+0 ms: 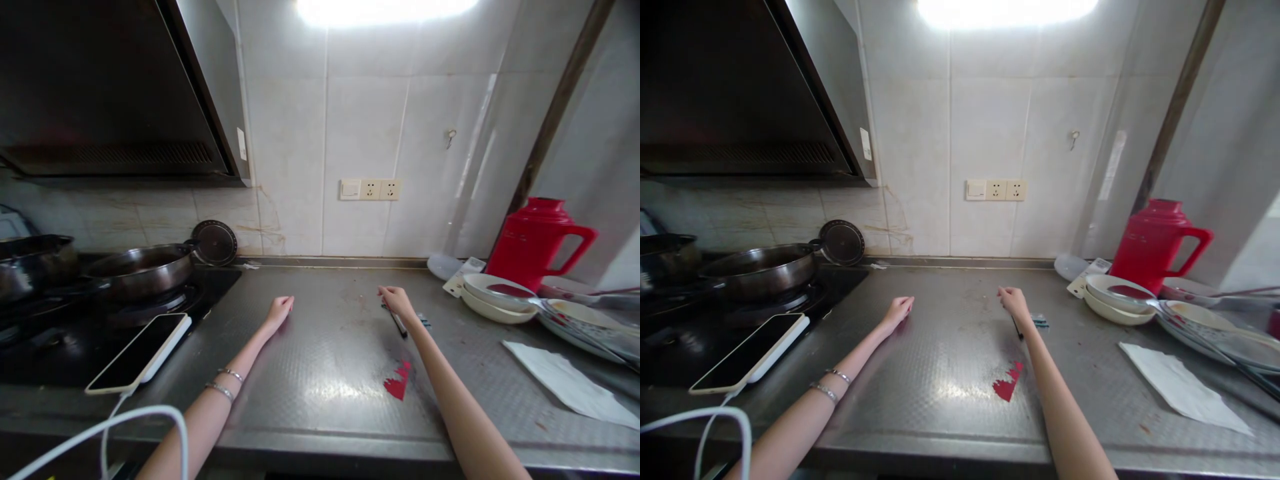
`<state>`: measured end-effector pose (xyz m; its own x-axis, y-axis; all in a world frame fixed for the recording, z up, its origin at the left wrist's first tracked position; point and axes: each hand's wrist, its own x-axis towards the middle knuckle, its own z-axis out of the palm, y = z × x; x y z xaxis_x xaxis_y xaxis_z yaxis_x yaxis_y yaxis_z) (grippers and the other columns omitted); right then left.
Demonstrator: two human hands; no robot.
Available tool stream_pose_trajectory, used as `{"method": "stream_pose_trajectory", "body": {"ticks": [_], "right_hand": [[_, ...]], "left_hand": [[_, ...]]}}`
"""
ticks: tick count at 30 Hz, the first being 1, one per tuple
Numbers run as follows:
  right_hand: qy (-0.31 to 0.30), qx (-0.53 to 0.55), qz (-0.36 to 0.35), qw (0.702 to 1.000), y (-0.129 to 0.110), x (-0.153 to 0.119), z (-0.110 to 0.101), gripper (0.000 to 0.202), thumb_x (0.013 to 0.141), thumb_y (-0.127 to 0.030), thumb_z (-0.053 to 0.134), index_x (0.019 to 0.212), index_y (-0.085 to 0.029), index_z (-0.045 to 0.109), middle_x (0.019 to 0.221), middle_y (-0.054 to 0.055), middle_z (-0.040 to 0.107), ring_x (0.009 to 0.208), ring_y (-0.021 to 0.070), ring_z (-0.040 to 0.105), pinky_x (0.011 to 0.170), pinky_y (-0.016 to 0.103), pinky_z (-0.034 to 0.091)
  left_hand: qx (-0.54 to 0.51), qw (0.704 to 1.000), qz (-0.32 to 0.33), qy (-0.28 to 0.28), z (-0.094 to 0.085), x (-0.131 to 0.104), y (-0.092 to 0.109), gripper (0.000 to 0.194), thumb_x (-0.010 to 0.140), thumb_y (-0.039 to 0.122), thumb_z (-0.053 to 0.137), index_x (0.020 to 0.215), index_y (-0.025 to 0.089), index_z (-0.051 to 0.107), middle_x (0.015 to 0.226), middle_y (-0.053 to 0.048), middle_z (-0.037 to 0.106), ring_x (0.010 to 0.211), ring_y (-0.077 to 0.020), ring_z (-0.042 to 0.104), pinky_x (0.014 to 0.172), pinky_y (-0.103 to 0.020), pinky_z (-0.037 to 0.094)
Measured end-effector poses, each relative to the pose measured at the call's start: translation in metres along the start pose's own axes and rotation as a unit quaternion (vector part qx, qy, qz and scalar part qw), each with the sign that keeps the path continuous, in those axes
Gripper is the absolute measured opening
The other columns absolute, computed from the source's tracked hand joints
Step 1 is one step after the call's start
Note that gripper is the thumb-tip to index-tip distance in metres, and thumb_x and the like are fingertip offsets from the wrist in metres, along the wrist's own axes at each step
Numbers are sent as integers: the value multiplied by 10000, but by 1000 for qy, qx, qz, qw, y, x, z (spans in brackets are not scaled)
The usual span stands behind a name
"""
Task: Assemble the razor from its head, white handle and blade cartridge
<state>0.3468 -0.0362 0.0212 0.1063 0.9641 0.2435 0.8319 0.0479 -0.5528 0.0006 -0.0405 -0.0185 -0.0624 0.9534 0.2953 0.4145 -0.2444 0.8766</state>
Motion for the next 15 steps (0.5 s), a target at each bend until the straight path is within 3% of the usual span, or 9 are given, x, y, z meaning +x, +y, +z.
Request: {"method": "stream_pose_trajectory", "body": {"ticks": [6,10,15], "right_hand": [[-55,-47,41,997,34,-7,-42,405,764,-419,413,613,-117,637,498,75,592,496,152,539,473,222,356],[-127,-93,40,987,34,-16,-47,366,721,-395,506,469,-137,571,465,78,564,500,158,543,493,234,362],[-210,-129,55,968,23,-27,-49,344,712,-380,520,464,-142,542,468,72,549,445,156,525,455,254,378]], "left_hand": [[5,1000,4,-3,0,-1,0,353,721,430,390,459,194,363,374,63,292,371,-78,289,429,-209,202],[8,1000,8,-3,0,0,0,356,721,429,395,456,193,365,377,62,297,373,-79,293,430,-209,202],[15,1000,14,-3,0,-1,1,356,720,422,399,451,193,362,377,60,301,383,-83,304,437,-211,211]]}}
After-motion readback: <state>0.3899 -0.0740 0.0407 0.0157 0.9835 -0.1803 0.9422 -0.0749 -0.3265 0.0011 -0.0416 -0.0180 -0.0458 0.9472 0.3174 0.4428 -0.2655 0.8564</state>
